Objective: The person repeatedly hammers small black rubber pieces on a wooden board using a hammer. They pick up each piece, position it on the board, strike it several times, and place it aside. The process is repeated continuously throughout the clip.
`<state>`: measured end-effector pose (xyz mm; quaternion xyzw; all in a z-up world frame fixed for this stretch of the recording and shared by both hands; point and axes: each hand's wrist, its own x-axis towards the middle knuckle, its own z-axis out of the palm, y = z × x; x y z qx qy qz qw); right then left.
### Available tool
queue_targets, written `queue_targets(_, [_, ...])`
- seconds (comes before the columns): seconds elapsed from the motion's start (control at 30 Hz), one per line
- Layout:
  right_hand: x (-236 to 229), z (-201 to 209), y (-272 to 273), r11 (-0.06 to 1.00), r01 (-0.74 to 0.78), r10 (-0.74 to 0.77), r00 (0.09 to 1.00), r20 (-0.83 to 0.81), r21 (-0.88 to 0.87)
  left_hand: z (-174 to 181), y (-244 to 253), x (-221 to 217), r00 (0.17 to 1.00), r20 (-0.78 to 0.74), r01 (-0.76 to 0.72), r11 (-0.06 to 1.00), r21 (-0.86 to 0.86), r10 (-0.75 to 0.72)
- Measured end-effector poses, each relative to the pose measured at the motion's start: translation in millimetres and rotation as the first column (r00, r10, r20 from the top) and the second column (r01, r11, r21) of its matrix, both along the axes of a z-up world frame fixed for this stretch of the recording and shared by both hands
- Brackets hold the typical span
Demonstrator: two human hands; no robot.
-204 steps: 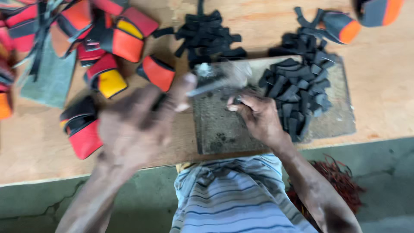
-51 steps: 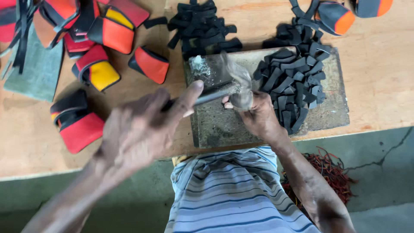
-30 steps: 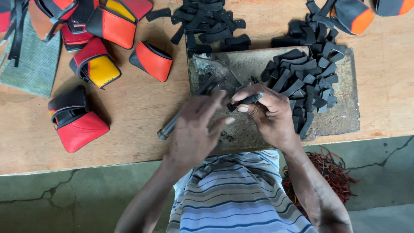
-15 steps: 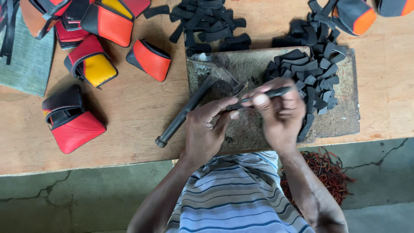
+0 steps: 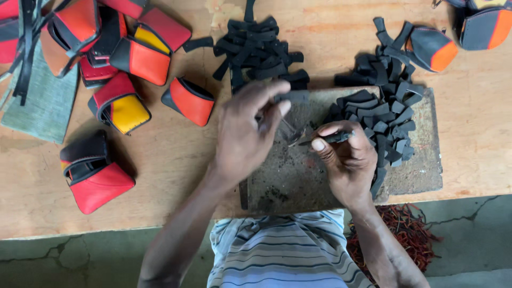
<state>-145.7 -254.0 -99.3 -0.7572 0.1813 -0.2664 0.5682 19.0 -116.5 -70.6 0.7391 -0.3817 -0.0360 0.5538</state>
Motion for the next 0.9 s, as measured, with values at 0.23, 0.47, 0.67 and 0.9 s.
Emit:
queue_targets(0.23, [12,5,-10,0.984,-0.083,0.095,0.993,0.066,-0.159,13,1,27,0.967,0.245,-0.143,0.952,0.270,0.076])
queue_targets(0.47, [44,15,-16,0.989,-0.130,0.136,0.987,0.088,-0.064,-8,63,-27,0.998,0.052,0.013,0.928,0.373,-0.035])
queue_targets(0.67, [72,15,-5,0.970,-0.179,0.176,0.984,-0.030,-0.165,-7,93,-27,0.983,-0.088,0.181,0.901,0.395,-0.159])
queue_targets(0.9, [97,9,4,0.920,-0.229,0.254,0.966,0.038,-0.319,-15,92,-32,0.977,-0.111,0.210,0.900,0.381,-0.181])
